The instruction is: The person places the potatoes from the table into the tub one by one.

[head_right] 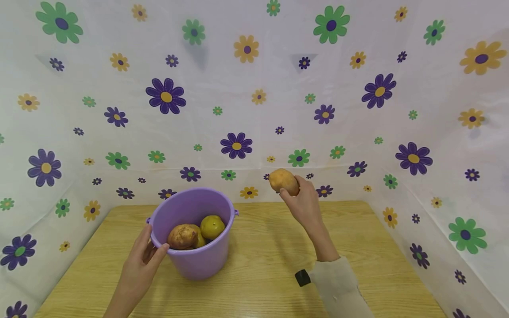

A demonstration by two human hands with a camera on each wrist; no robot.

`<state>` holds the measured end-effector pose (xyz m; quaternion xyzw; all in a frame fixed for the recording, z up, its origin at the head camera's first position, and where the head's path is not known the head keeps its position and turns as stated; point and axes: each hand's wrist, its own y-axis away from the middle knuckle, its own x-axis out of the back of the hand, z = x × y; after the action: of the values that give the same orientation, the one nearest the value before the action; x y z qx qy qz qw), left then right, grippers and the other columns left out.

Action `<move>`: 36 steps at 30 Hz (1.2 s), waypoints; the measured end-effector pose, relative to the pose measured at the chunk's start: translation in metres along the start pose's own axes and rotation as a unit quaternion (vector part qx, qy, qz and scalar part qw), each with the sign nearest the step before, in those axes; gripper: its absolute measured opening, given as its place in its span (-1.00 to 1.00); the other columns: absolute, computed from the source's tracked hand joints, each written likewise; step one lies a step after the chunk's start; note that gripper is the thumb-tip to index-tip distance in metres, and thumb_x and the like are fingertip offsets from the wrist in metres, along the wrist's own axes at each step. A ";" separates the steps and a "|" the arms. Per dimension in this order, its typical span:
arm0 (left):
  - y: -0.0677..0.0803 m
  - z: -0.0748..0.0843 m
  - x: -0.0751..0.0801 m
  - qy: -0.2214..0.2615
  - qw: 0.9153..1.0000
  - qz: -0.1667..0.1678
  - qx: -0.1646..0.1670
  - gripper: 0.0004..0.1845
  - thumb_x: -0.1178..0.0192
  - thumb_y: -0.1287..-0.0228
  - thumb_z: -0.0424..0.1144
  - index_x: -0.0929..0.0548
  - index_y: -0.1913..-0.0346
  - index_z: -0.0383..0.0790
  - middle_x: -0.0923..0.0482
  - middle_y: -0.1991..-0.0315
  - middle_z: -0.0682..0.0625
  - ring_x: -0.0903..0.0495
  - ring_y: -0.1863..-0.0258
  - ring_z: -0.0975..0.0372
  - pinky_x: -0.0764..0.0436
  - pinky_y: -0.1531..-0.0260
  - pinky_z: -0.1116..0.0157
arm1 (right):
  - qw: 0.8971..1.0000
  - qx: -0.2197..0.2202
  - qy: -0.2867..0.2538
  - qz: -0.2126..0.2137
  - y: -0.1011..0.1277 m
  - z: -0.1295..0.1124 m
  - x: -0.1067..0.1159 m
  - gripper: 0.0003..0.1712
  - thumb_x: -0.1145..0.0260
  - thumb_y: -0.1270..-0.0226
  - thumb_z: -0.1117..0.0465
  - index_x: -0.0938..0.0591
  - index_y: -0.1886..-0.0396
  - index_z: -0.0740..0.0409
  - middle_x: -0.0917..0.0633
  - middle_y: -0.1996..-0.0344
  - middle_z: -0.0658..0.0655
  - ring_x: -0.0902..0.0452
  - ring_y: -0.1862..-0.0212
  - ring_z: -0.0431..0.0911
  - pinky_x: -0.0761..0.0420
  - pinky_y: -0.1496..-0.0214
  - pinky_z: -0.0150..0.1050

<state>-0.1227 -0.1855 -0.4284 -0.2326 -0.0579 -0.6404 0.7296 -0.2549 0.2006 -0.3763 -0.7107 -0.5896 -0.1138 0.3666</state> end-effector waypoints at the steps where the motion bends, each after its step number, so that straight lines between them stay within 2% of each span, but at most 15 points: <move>1: 0.000 0.000 0.000 -0.001 1.000 0.001 0.001 -0.16 -0.19 -0.57 -0.18 0.06 -0.66 -0.32 0.18 -0.66 -0.25 -0.02 -0.59 -0.14 -0.22 -0.47 0.24 | 1.000 0.000 -0.001 -0.001 0.000 0.000 0.000 -0.34 -0.36 -0.39 0.16 -0.48 -0.34 0.47 -0.63 0.07 0.37 -0.56 0.18 0.13 -0.63 0.27 -0.23; 9: 0.000 0.001 0.001 -0.001 1.000 -0.004 0.010 -0.15 -0.17 -0.59 -0.16 0.09 -0.67 -0.29 0.19 -0.67 -0.21 0.01 -0.60 -0.10 -0.21 -0.47 0.20 | 1.000 -0.004 -0.004 -0.011 0.002 0.000 -0.002 -0.32 -0.36 -0.40 0.14 -0.46 -0.37 0.47 -0.62 0.03 0.38 -0.57 0.17 0.13 -0.64 0.26 -0.23; 20: 0.000 0.001 0.001 0.002 1.000 -0.008 0.009 -0.14 -0.19 -0.57 -0.19 0.09 -0.66 -0.31 0.21 -0.66 -0.26 0.00 -0.60 -0.15 -0.23 -0.48 0.14 | 1.000 -0.007 -0.014 -0.022 0.006 -0.008 -0.009 -0.31 -0.37 -0.40 0.12 -0.46 -0.38 0.44 -0.62 -0.01 0.36 -0.59 0.13 0.12 -0.68 0.23 -0.22; 26: -0.001 -0.001 0.001 0.004 1.000 -0.007 0.008 -0.14 -0.20 -0.56 -0.21 0.08 -0.66 -0.32 0.21 -0.66 -0.28 -0.02 -0.59 -0.17 -0.23 -0.48 0.15 | 0.999 0.002 -0.027 -0.029 0.008 -0.016 -0.017 -0.30 -0.38 -0.39 0.13 -0.45 -0.38 0.45 -0.62 0.00 0.37 -0.57 0.13 0.11 -0.67 0.26 -0.25; 36: -0.001 -0.001 0.000 0.004 1.000 -0.005 -0.001 -0.15 -0.19 -0.57 -0.21 0.08 -0.66 -0.31 0.19 -0.66 -0.26 -0.02 -0.59 -0.16 -0.23 -0.48 0.15 | 0.998 0.027 -0.041 -0.036 0.010 -0.039 -0.035 -0.29 -0.41 -0.37 0.13 -0.46 -0.37 0.46 -0.63 -0.03 0.37 -0.58 0.11 0.13 -0.70 0.20 -0.18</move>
<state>-0.1236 -0.1864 -0.4291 -0.2308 -0.0557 -0.6449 0.7264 -0.2448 0.1487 -0.3733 -0.6830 -0.6319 -0.0817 0.3571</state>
